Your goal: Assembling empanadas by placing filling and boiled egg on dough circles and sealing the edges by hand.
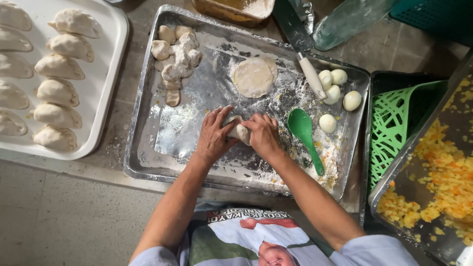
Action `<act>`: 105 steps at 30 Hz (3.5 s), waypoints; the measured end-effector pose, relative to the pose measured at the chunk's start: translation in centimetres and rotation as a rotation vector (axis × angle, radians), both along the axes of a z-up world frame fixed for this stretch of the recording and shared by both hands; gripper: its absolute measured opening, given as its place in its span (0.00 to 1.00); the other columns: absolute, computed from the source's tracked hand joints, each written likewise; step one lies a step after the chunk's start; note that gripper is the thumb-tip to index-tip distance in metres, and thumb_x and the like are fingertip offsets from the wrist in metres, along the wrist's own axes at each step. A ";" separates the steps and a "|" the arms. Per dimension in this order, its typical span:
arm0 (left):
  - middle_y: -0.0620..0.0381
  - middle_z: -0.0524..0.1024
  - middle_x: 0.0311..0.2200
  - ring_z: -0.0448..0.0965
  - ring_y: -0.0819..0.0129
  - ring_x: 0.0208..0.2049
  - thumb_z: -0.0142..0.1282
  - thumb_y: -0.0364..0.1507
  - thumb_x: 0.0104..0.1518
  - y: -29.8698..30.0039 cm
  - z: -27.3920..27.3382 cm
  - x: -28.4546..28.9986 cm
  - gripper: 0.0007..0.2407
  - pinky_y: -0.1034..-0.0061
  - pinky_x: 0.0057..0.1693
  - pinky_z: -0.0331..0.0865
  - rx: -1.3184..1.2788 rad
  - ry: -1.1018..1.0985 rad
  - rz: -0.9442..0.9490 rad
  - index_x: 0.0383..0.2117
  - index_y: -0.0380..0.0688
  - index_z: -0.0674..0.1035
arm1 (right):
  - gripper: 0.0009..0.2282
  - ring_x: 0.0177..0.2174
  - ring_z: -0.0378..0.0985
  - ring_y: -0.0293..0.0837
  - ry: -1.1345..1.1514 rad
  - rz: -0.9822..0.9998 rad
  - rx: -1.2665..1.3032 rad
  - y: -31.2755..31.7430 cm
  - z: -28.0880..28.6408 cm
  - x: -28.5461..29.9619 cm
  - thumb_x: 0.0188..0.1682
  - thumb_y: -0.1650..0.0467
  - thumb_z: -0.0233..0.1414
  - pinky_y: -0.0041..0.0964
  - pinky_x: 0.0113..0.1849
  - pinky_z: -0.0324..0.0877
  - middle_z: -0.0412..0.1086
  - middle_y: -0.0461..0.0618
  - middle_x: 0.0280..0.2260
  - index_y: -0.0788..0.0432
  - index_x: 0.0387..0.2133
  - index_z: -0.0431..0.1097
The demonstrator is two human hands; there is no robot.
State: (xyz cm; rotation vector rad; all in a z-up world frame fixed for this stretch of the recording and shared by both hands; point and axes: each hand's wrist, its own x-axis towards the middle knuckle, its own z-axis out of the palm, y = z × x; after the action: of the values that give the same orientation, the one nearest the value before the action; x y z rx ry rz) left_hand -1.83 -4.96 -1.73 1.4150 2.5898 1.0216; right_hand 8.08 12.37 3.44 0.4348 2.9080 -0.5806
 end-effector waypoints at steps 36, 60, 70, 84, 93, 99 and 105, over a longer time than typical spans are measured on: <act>0.52 0.70 0.55 0.70 0.47 0.60 0.68 0.37 0.49 -2.6 -2.3 0.5 0.14 0.52 0.67 0.62 0.040 -0.047 0.034 0.40 0.53 0.81 | 0.16 0.44 0.75 0.56 -0.091 0.025 -0.153 1.3 -3.4 -4.2 0.46 0.76 0.41 0.57 0.50 0.65 0.71 0.47 0.37 0.45 0.33 0.77; 0.53 0.69 0.37 0.75 0.51 0.43 0.74 0.29 0.40 -1.7 -7.5 0.4 0.18 0.57 0.53 0.70 0.066 -0.041 0.124 0.34 0.47 0.74 | 0.13 0.40 0.69 0.52 0.068 0.253 0.025 -3.3 1.1 -3.7 0.50 0.68 0.42 0.52 0.49 0.60 0.66 0.47 0.33 0.45 0.26 0.78; 0.63 0.72 0.43 0.77 0.59 0.45 0.69 0.34 0.44 -1.0 -0.7 -4.7 0.06 0.59 0.52 0.71 -0.299 -0.144 -0.118 0.28 0.58 0.84 | 0.16 0.44 0.76 0.54 0.535 -0.021 -0.328 -3.8 -6.6 0.6 0.53 0.67 0.40 0.48 0.49 0.67 0.71 0.53 0.42 0.58 0.47 0.72; 0.52 0.73 0.40 0.85 0.47 0.33 0.71 0.32 0.44 4.4 -3.0 -4.2 0.14 0.51 0.40 0.78 -0.574 -0.216 -0.078 0.35 0.38 0.85 | 0.17 0.49 0.73 0.49 0.659 -0.007 0.051 -7.5 -5.3 -0.4 0.55 0.61 0.45 0.52 0.55 0.63 0.68 0.48 0.45 0.58 0.52 0.65; 0.52 0.73 0.43 0.81 0.42 0.42 0.63 0.27 0.54 -6.4 4.6 -4.0 0.13 0.54 0.45 0.77 0.263 -0.369 0.173 0.46 0.50 0.80 | 0.14 0.49 0.73 0.69 0.554 -0.501 -0.309 -5.4 -2.8 0.9 0.56 0.72 0.48 0.59 0.50 0.70 0.71 0.68 0.48 0.64 0.53 0.67; 0.51 0.74 0.40 0.80 0.45 0.42 0.61 0.24 0.55 -12.6 7.4 -7.1 0.12 0.58 0.47 0.76 0.385 -0.376 0.305 0.45 0.47 0.79 | 0.12 0.36 0.81 0.67 0.390 -1.267 -1.361 -4.8 -2.5 -7.9 0.56 0.65 0.50 0.69 0.36 0.82 0.72 0.65 0.43 0.58 0.48 0.67; 0.52 0.74 0.35 0.80 0.46 0.37 0.62 0.27 0.52 -14.5 5.0 -5.5 0.08 0.55 0.42 0.76 0.294 -0.411 0.222 0.38 0.48 0.78 | 0.18 0.48 0.78 0.49 0.228 -0.382 -1.275 -16.2 2.2 -26.4 0.56 0.71 0.47 0.57 0.47 0.79 0.71 0.61 0.53 0.55 0.61 0.62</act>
State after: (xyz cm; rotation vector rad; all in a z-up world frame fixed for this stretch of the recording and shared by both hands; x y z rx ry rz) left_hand -7.33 -19.46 3.24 0.8402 2.3931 1.5834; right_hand -18.28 -3.78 5.62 0.6917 1.9520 -2.3475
